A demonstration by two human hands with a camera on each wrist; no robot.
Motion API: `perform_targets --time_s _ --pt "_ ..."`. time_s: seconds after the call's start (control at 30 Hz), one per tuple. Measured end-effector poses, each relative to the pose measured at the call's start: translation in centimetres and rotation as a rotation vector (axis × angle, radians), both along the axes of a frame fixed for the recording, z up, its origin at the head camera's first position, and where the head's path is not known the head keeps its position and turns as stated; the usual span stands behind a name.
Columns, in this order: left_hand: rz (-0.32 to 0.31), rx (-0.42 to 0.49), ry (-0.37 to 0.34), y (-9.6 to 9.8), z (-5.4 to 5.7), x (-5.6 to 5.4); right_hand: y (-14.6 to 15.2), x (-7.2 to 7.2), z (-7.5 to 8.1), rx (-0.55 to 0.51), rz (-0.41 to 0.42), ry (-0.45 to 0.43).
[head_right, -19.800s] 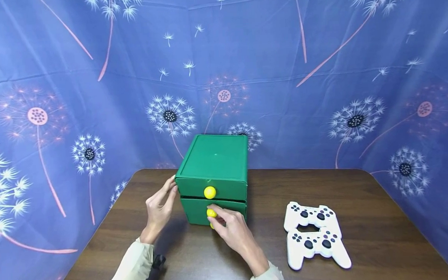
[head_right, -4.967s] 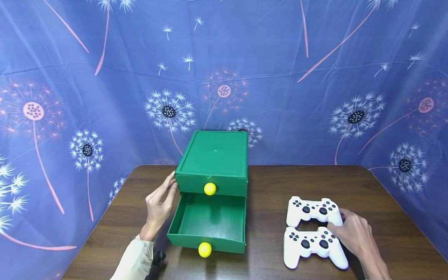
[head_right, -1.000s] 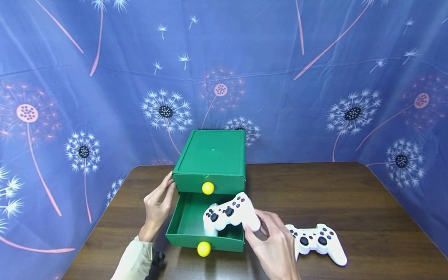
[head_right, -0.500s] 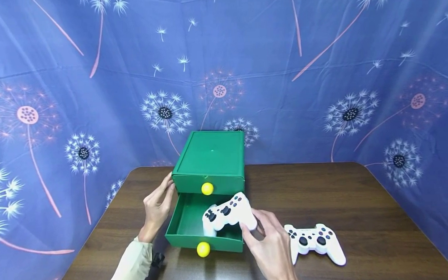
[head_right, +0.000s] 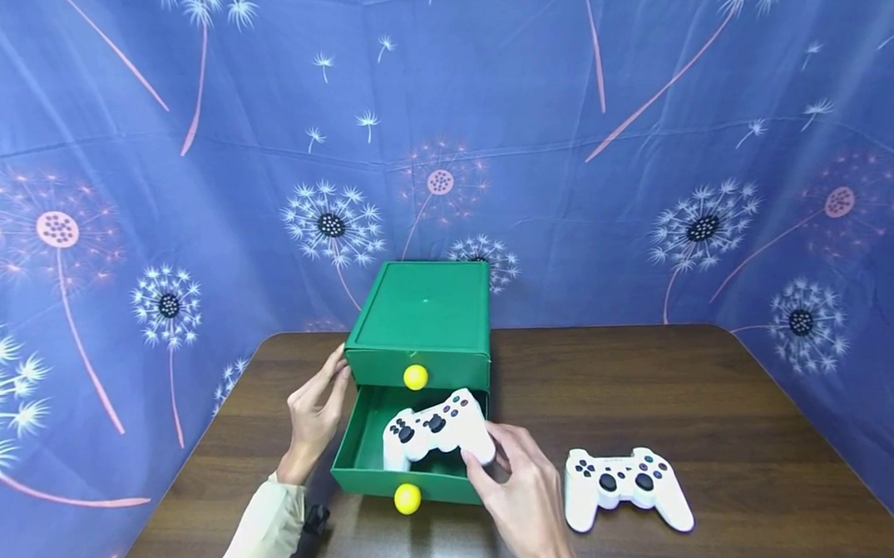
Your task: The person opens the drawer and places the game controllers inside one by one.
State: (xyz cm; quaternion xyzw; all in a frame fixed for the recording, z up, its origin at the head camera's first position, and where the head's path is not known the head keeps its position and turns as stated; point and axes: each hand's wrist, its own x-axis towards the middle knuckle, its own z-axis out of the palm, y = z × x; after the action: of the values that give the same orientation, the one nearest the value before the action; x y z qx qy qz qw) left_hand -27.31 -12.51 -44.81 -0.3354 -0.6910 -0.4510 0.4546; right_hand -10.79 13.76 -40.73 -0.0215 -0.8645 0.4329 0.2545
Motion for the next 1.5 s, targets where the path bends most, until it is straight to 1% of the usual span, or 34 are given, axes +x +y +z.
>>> perform_targets --time_s 0.17,0.3,0.4,0.53,0.63,0.77,0.83,0.9,1.07,1.17,1.3,1.5 --pt "-0.004 -0.007 0.034 0.0 0.0 -0.2 0.0 -0.1 -0.3 0.03 0.012 0.065" --pt "-0.005 -0.014 0.022 -0.1 -0.1 -0.2 -0.1 -0.2 -0.4 0.059 0.021 0.11" --pt "0.0 -0.017 0.008 -0.1 -0.2 -0.2 -0.3 -0.3 -0.5 0.08 0.025 0.116" --pt "0.007 -0.016 0.007 -0.2 -0.2 -0.2 -0.4 -0.4 -0.4 0.123 0.026 0.106" --pt "0.01 -0.016 0.008 -0.2 -0.1 -0.2 -0.5 -0.3 -0.4 0.18 0.015 0.108" --pt "0.013 -0.017 0.009 -0.1 0.1 -0.2 -0.4 -0.4 -0.6 0.248 0.01 0.155" --pt "0.012 -0.014 0.01 -0.1 0.1 -0.2 -0.4 -0.4 -0.7 0.263 0.018 0.183" --pt "0.014 -0.01 0.017 -0.1 0.1 -0.3 -0.4 -0.4 -0.8 0.27 0.028 0.199" --pt "0.017 -0.009 0.039 -0.1 0.0 -0.4 -0.5 -0.3 -0.9 0.276 0.035 0.201" --pt "0.013 -0.005 0.042 -0.1 0.0 -0.3 -0.6 -0.4 -1.0 0.284 0.036 0.217" --pt "0.007 -0.007 0.046 -0.2 -0.1 -0.3 -0.6 -0.4 -1.2 0.261 0.041 0.232" --pt "0.004 -0.012 0.044 -0.2 -0.2 -0.4 -0.7 -0.5 -1.4 0.207 0.05 0.217"
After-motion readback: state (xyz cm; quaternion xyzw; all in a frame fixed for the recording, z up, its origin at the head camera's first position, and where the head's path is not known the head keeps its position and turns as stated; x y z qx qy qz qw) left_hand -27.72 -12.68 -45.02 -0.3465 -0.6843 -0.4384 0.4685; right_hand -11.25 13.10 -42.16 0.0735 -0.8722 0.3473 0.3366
